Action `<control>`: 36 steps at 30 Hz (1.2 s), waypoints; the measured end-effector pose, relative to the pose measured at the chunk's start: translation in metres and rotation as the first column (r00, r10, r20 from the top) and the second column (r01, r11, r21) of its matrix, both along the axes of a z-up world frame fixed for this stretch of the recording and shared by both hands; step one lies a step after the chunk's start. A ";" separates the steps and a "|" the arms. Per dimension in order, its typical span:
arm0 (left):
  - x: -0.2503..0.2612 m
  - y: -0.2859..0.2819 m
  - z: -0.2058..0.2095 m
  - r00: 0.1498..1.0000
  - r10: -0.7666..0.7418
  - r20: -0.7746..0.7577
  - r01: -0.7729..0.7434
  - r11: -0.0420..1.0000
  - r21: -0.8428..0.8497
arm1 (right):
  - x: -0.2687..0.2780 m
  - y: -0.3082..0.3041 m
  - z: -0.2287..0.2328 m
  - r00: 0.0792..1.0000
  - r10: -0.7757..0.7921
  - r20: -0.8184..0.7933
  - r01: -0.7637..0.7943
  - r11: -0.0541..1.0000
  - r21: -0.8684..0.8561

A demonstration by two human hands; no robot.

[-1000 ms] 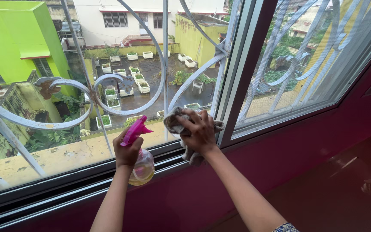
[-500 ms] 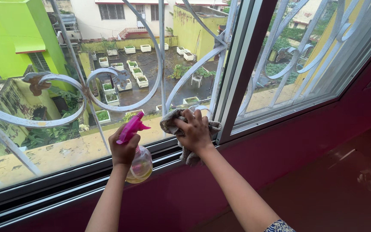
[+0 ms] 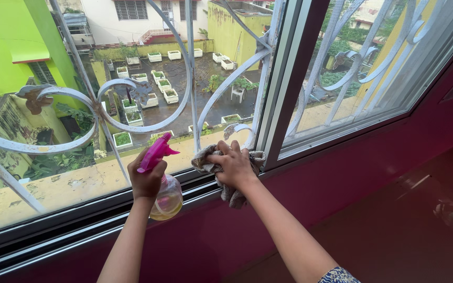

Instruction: The person cleans a glass window by spraying liquid from a bottle and wiping the surface with a cloth.

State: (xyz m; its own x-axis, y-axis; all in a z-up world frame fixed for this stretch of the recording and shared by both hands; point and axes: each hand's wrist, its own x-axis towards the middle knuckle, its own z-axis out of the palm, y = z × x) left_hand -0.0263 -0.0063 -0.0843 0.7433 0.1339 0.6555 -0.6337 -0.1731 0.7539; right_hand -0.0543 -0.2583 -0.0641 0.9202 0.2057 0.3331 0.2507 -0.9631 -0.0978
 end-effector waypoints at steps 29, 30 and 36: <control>-0.002 0.000 0.003 1.000 0.002 -0.007 -0.002 1.000 0.010 | 0.000 0.023 -0.002 0.931 0.039 0.363 -0.037 0.999 -0.013; -0.003 0.000 0.005 1.000 0.013 0.009 -0.013 0.999 0.037 | 0.001 0.023 -0.003 0.933 0.048 0.357 -0.036 0.999 -0.039; -0.005 -0.001 0.007 1.000 -0.011 -0.018 0.012 1.000 0.023 | -0.001 0.027 -0.005 0.975 0.049 0.218 -0.032 0.996 -0.081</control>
State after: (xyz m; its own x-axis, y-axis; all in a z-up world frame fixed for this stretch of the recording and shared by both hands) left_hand -0.0312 -0.0073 -0.0771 0.7561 0.1102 0.6451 -0.6225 -0.1831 0.7609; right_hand -0.0551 -0.2314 -0.0687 0.8166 0.2745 0.5077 0.2971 -0.9541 0.0379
